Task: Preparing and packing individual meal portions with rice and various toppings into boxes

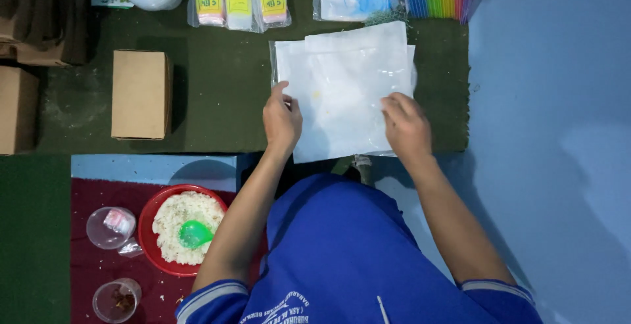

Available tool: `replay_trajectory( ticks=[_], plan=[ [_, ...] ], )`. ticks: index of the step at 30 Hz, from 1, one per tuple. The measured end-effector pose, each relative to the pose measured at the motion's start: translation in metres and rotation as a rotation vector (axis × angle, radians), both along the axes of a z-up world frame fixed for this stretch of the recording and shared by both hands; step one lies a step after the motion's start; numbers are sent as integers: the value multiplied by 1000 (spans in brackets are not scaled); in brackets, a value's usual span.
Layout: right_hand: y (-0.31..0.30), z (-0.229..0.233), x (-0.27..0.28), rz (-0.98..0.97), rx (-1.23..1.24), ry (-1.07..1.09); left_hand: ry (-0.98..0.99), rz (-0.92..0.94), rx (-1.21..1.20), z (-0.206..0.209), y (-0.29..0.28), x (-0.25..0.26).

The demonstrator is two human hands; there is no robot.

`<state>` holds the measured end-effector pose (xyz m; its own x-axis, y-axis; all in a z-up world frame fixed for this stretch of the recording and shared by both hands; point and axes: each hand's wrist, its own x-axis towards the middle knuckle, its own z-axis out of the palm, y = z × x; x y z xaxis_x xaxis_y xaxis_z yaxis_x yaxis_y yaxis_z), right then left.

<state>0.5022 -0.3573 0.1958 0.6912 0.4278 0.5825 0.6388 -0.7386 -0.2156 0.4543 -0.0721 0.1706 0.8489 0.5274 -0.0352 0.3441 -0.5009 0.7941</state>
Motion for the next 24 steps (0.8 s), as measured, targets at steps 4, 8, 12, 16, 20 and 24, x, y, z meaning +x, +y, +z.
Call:
replay_trajectory(
  ticks=[4,8,12,16,20,24],
  plan=[
    [22,-23,9,102,-28,-26,-85,80,-60,14,1,14],
    [37,-24,7,117,-125,46,-63,182,-84,-9,14,19],
    [34,-22,3,108,-154,25,-35,206,-69,-4,17,4],
    [33,-19,4,147,-177,-19,-195,167,-42,7,13,-17],
    [34,-18,4,178,-157,-28,-243,16,52,-1,7,-55],
    [34,-25,8,162,-201,-118,-259,-84,156,-11,-1,-95]
  ],
)
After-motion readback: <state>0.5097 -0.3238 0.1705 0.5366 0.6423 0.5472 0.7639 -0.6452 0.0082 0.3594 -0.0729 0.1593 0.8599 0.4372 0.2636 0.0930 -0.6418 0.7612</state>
